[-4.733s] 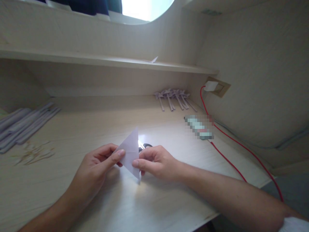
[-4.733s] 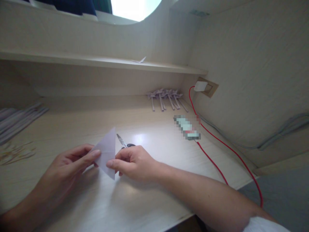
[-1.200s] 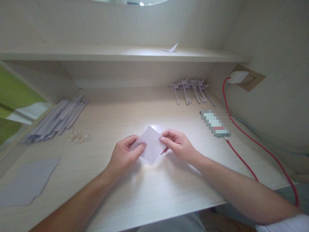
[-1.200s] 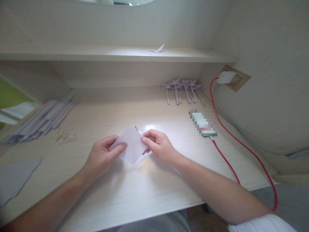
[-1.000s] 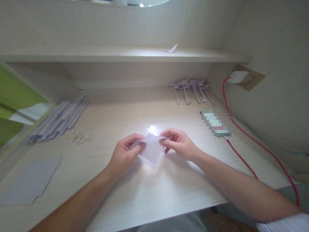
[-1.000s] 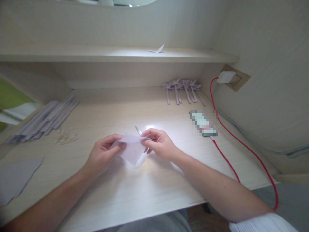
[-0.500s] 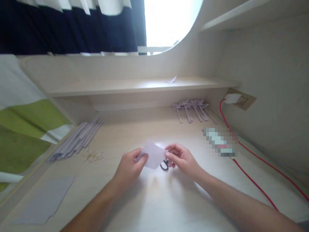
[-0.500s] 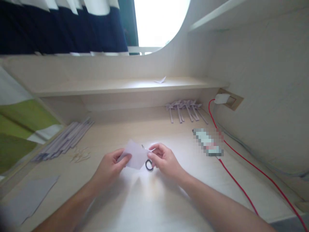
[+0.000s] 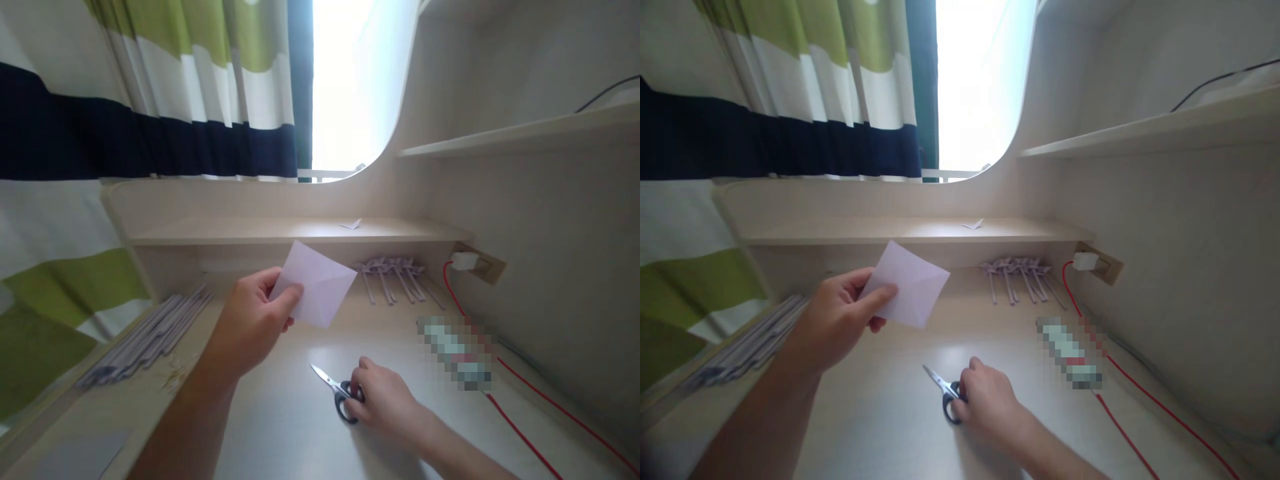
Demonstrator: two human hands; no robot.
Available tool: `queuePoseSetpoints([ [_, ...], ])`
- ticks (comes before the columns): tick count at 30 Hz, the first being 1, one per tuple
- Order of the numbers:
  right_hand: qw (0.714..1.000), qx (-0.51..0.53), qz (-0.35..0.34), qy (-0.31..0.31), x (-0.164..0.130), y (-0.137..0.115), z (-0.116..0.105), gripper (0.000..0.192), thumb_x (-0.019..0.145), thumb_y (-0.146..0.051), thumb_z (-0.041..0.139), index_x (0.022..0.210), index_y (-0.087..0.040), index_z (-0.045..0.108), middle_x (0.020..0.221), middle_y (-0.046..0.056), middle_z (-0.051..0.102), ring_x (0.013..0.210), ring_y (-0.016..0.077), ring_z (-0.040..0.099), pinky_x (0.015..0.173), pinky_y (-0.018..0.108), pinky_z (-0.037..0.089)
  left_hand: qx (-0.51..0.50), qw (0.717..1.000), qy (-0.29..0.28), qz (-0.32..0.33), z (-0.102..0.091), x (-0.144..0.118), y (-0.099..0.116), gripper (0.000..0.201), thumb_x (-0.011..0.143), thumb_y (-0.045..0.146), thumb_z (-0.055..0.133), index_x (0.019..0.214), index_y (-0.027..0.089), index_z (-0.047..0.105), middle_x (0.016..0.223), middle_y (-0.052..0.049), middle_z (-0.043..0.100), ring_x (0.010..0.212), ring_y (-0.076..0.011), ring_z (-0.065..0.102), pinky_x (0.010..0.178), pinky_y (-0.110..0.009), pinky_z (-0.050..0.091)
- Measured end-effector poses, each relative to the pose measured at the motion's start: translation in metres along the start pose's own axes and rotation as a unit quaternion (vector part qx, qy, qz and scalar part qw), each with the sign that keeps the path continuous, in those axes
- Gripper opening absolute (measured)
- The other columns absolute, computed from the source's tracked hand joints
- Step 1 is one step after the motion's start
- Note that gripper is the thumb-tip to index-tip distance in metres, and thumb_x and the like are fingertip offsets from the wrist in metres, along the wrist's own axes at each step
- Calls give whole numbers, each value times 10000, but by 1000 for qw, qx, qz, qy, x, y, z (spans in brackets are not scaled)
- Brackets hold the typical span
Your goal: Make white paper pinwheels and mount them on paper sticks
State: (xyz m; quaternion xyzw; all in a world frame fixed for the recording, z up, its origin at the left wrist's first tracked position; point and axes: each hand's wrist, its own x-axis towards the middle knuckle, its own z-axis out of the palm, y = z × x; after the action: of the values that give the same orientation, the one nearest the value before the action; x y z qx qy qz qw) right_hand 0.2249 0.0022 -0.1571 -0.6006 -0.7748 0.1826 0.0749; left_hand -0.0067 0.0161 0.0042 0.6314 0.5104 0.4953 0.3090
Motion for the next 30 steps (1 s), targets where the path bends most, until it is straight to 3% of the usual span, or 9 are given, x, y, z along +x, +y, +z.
queuePoseSetpoints([
  [9,997,-50,-16,-52,-12,5,-14,156,689,-212,685,793,-174,794,988,103,741,815,240,683,665,322,342,-3,999,-9,-34,-24,-11,-5,331,831,437,678,606,194,663,438,-6,572,381,-136,490,385,-228,340],
  [14,996,-64,-35,-59,-14,2,-17,133,656,-149,704,758,-168,788,968,102,729,814,230,677,671,312,366,-22,999,3,-36,-34,-8,-9,306,832,424,683,654,175,698,498,-26,631,437,-150,567,419,-229,412],
  [20,995,-49,-87,-19,6,-7,-21,142,690,-113,686,797,-145,773,1039,137,687,992,289,638,786,337,402,-72,997,20,-20,-39,-6,-12,230,825,382,693,798,155,710,526,-14,646,451,-156,589,420,-235,471],
  [24,994,38,-98,5,26,-16,-30,53,740,-179,711,756,-148,751,988,107,649,891,236,607,769,333,412,-92,995,34,-12,-42,-8,-10,224,806,369,708,868,155,682,527,4,639,440,-157,584,399,-238,482],
  [27,980,156,-125,-9,40,-22,-45,164,832,-272,699,723,-159,746,883,65,646,800,185,597,712,299,435,-108,993,49,-16,-46,-9,-9,276,769,361,724,939,151,665,529,11,643,419,-161,576,381,-248,488],
  [30,949,279,-143,-32,50,-31,-63,295,881,-429,702,918,-150,791,905,76,720,799,186,651,713,301,497,-117,991,59,-17,-52,-10,-8,282,756,349,722,949,153,658,507,17,634,399,-160,560,368,-244,474],
])
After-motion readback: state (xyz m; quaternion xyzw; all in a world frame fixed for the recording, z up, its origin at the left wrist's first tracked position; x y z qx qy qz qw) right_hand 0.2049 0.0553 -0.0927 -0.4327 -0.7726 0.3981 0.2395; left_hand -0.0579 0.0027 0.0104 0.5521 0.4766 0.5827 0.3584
